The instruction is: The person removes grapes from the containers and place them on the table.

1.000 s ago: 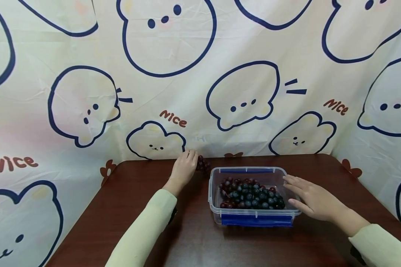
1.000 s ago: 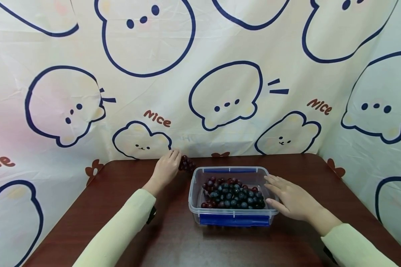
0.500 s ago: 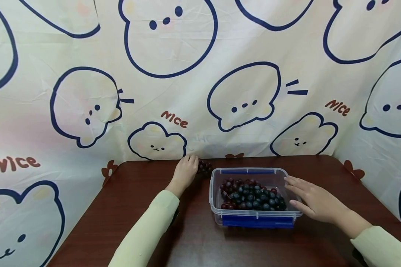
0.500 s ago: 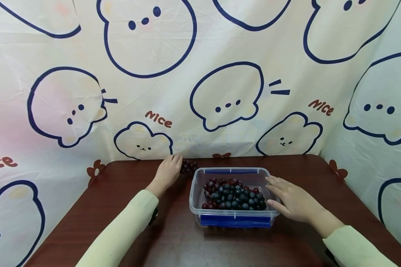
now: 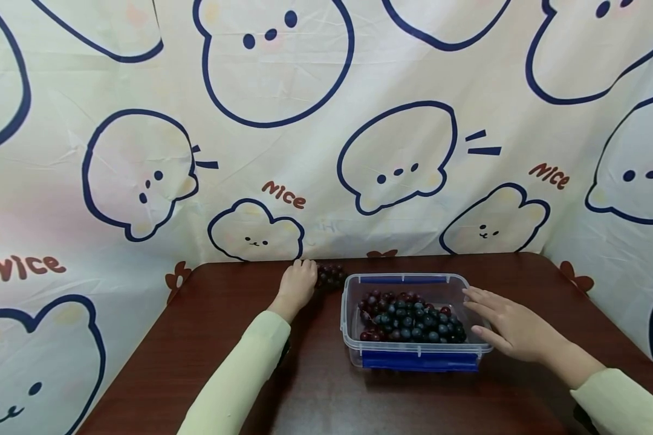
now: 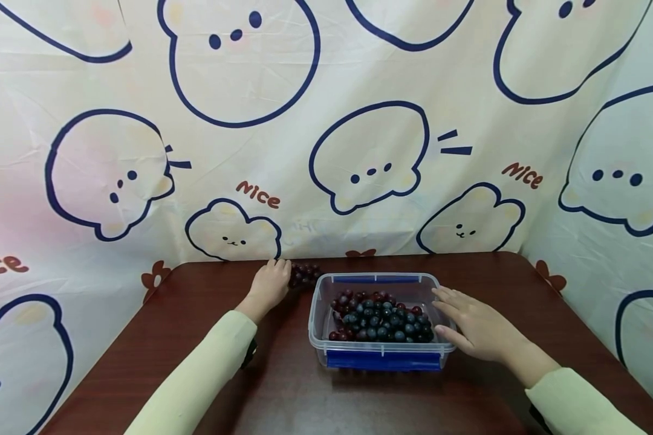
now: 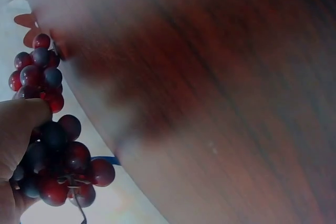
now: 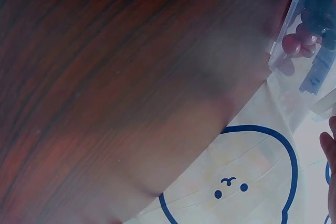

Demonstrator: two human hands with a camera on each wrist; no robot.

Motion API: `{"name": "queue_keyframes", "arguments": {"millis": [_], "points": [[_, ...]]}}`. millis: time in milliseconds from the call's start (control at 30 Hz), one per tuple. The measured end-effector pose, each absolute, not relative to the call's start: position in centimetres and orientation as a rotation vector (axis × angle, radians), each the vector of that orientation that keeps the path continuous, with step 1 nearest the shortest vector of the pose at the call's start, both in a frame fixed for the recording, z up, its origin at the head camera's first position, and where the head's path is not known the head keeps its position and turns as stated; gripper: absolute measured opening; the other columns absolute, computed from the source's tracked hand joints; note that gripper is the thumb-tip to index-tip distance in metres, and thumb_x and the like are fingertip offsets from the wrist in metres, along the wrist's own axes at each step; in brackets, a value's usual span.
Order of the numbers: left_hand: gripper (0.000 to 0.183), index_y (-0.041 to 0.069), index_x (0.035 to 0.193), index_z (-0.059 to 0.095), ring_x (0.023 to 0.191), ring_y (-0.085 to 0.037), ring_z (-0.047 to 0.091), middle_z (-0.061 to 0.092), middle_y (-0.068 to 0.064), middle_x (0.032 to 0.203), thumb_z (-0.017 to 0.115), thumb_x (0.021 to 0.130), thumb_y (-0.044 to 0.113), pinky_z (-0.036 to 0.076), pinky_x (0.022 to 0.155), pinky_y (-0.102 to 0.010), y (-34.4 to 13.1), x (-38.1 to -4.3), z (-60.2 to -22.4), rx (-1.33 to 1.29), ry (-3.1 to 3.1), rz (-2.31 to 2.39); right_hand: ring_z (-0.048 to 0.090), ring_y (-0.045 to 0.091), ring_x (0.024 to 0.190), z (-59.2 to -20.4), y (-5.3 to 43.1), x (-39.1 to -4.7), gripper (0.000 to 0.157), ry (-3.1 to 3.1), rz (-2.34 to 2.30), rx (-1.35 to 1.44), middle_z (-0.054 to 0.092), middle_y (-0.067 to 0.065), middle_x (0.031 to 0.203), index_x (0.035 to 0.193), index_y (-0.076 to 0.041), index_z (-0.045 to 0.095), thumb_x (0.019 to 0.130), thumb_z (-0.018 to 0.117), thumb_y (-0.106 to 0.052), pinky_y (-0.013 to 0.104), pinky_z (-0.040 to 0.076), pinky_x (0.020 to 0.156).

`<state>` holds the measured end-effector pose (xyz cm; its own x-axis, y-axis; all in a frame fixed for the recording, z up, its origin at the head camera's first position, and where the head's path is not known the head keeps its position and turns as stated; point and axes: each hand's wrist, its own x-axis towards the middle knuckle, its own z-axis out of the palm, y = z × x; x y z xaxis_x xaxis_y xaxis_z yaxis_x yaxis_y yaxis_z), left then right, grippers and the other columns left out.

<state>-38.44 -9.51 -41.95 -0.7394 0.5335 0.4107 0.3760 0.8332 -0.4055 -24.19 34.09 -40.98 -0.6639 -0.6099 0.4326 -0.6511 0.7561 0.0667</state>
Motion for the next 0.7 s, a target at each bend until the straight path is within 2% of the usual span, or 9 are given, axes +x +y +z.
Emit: {"name": "queue_keyframes", "arguments": {"millis": [700], "points": [[0.05,-0.005,0.122,0.058,0.1,-0.034,0.057,0.058,-0.018,0.112,0.075,0.086,0.024,0.055,0.072,-0.036,-9.91,-38.4,-42.1,-0.569,-2.778,0.317,0.048,0.037,0.125,-40.85,34.02,-24.09,0.047,-2.544,0.13,0.942,0.051,0.019,0.139,0.125,0.001,0.063,0.087,0.07,-0.027,0.01,0.002,0.107]]}}
